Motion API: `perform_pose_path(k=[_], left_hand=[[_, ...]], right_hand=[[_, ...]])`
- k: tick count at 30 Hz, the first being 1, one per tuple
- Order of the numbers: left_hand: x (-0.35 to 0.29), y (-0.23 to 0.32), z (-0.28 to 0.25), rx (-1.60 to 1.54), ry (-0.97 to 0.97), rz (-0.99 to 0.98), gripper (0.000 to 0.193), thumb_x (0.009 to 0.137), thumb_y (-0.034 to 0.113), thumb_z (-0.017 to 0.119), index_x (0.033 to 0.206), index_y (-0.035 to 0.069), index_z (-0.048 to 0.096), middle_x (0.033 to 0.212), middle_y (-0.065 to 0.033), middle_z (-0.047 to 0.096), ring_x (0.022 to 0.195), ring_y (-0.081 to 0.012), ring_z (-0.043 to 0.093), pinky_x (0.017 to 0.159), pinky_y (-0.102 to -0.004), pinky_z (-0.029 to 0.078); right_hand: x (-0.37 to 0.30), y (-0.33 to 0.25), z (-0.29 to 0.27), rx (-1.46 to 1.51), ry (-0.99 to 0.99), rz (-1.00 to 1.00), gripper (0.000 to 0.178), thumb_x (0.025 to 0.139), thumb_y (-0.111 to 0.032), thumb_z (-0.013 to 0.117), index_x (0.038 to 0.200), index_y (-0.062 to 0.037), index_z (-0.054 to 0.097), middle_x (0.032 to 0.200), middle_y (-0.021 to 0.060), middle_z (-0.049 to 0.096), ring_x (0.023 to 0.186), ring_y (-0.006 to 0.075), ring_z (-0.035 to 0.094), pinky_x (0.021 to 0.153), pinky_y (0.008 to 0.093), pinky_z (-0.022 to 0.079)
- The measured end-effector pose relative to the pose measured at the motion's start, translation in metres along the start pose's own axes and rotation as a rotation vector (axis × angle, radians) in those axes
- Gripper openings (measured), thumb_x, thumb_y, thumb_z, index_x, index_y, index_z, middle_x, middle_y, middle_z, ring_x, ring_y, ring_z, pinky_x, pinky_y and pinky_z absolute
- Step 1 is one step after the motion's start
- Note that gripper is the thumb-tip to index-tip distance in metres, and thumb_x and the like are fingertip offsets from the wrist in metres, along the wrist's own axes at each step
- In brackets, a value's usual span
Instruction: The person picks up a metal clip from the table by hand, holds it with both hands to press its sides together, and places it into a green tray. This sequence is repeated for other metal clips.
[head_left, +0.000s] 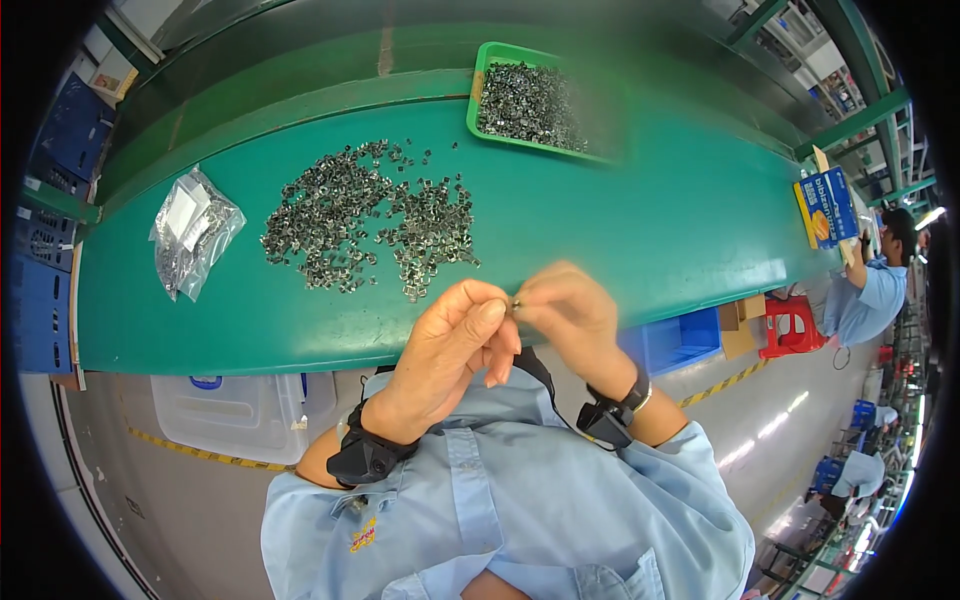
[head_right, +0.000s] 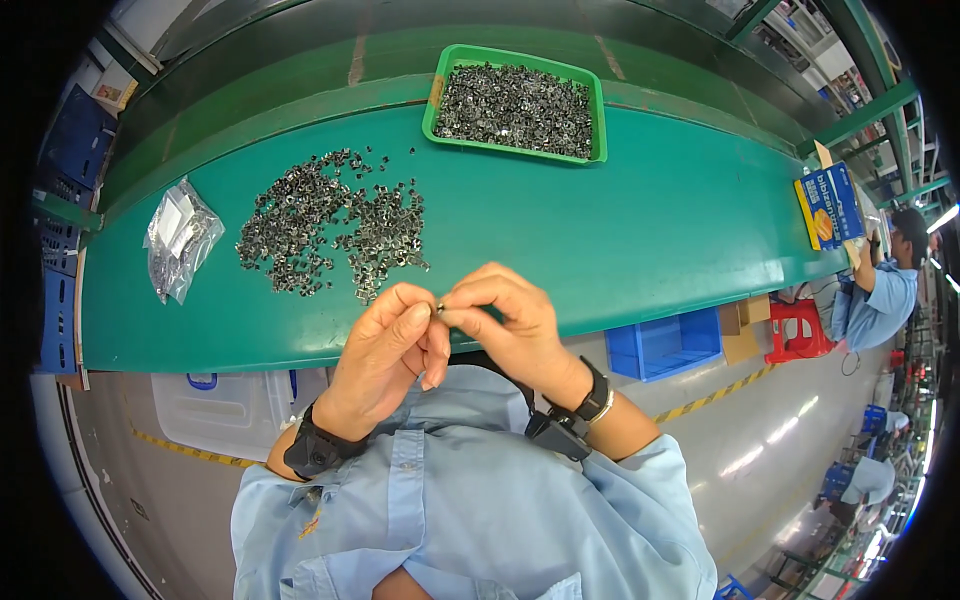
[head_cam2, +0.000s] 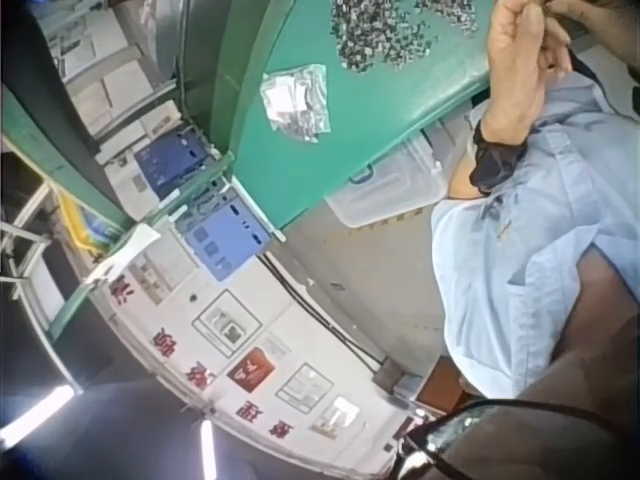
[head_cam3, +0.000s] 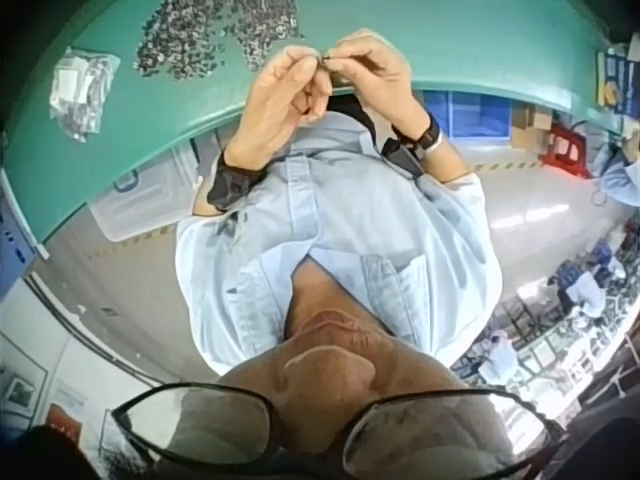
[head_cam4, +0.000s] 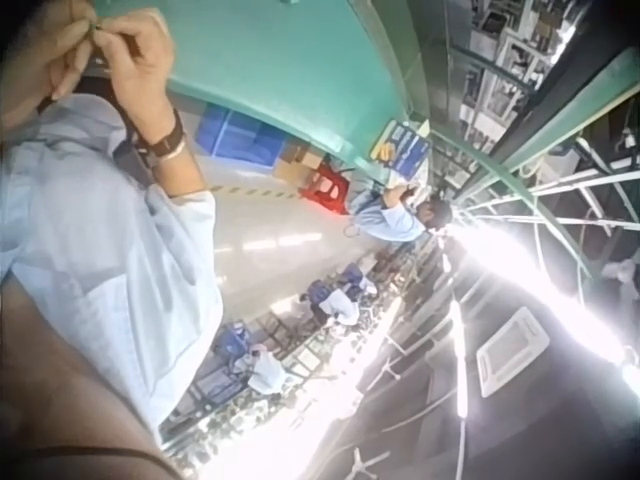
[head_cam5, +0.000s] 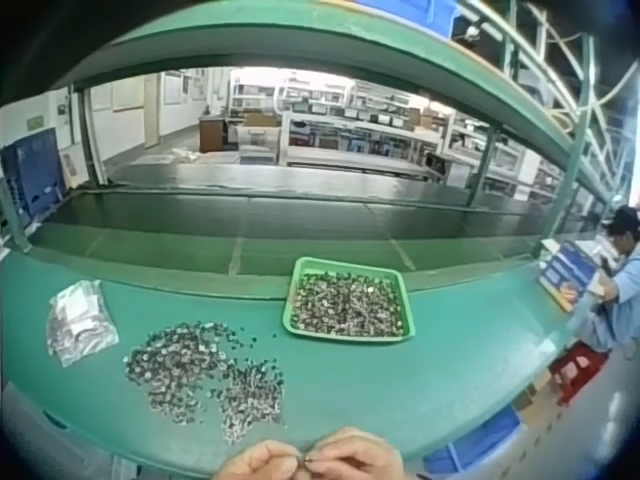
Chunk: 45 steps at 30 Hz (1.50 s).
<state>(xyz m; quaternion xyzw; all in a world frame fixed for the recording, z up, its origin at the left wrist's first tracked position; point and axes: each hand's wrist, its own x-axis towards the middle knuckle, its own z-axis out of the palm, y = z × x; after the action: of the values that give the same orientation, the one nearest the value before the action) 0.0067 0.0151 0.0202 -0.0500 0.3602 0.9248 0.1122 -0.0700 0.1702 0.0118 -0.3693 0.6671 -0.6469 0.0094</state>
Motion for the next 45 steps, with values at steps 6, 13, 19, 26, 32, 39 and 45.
perform_pose_path(k=[6,13,19,26,32,39,45], left_hand=[[-0.002,0.000,-0.009,0.102,0.013,-0.006,0.014,0.096,0.018,0.047,0.102,0.005,0.049,0.076,-0.0081,0.058,0.058,-0.0133,0.053,0.050,-0.0252,0.043],[-0.001,0.002,-0.016,0.187,-0.031,-0.012,0.012,0.095,0.013,0.047,0.102,0.004,0.051,0.079,-0.0080,0.059,0.060,-0.0122,0.054,0.054,-0.0242,0.045],[-0.002,0.006,-0.018,0.259,-0.108,-0.106,0.012,0.094,0.009,0.047,0.103,0.003,0.051,0.080,-0.0076,0.059,0.063,-0.0115,0.056,0.057,-0.0240,0.046],[0.002,0.010,-0.028,0.177,-0.149,-0.130,0.012,0.095,0.008,0.047,0.103,0.002,0.051,0.082,-0.0077,0.059,0.066,-0.0113,0.056,0.058,-0.0235,0.046],[0.000,0.014,-0.022,0.442,0.029,0.048,0.014,0.091,0.004,0.049,0.104,0.001,0.053,0.088,-0.0103,0.061,0.074,-0.0164,0.059,0.065,-0.0275,0.048],[0.001,0.034,-0.033,1.465,0.074,0.667,0.028,0.081,0.000,0.057,0.109,0.002,0.057,0.107,-0.0148,0.058,0.099,-0.0307,0.055,0.085,-0.0370,0.045],[0.000,0.044,-0.039,1.664,0.152,0.661,0.037,0.080,0.004,0.059,0.117,0.004,0.054,0.124,-0.0170,0.050,0.117,-0.0345,0.045,0.096,-0.0429,0.037]], right_hand=[[0.073,0.002,-0.055,-0.216,0.233,0.142,0.008,0.081,-0.001,0.061,0.089,-0.0039,0.060,0.083,0.0078,0.061,0.074,0.0157,0.060,0.067,0.0263,0.048],[0.121,0.045,-0.077,-0.832,-0.020,-0.152,0.016,0.082,-0.001,0.057,0.097,-0.0053,0.061,0.096,0.0103,0.059,0.088,0.0250,0.057,0.076,0.0325,0.047],[0.101,0.033,0.007,-0.698,-0.613,-0.378,0.034,0.074,-0.001,0.058,0.106,-0.0087,0.062,0.110,0.0086,0.058,0.105,0.0264,0.052,0.087,0.0395,0.043],[0.079,0.030,-0.030,-0.723,-0.576,-0.337,0.033,0.074,-0.004,0.061,0.106,-0.0094,0.063,0.106,0.0082,0.058,0.097,0.0260,0.055,0.081,0.0382,0.046],[0.113,0.053,-0.032,-0.715,-0.384,-0.177,0.028,0.078,-0.006,0.062,0.105,-0.0071,0.063,0.097,0.0099,0.057,0.091,0.0269,0.056,0.077,0.0361,0.047],[0.131,0.053,-0.004,-0.754,-0.742,-0.275,0.025,0.079,-0.005,0.062,0.104,-0.0046,0.062,0.092,0.0108,0.056,0.088,0.0286,0.056,0.077,0.0370,0.047],[0.154,0.067,0.016,-0.729,-0.458,-0.298,0.032,0.079,0.000,0.058,0.111,-0.0065,0.060,0.107,0.0122,0.056,0.098,0.0296,0.055,0.080,0.0368,0.047]])
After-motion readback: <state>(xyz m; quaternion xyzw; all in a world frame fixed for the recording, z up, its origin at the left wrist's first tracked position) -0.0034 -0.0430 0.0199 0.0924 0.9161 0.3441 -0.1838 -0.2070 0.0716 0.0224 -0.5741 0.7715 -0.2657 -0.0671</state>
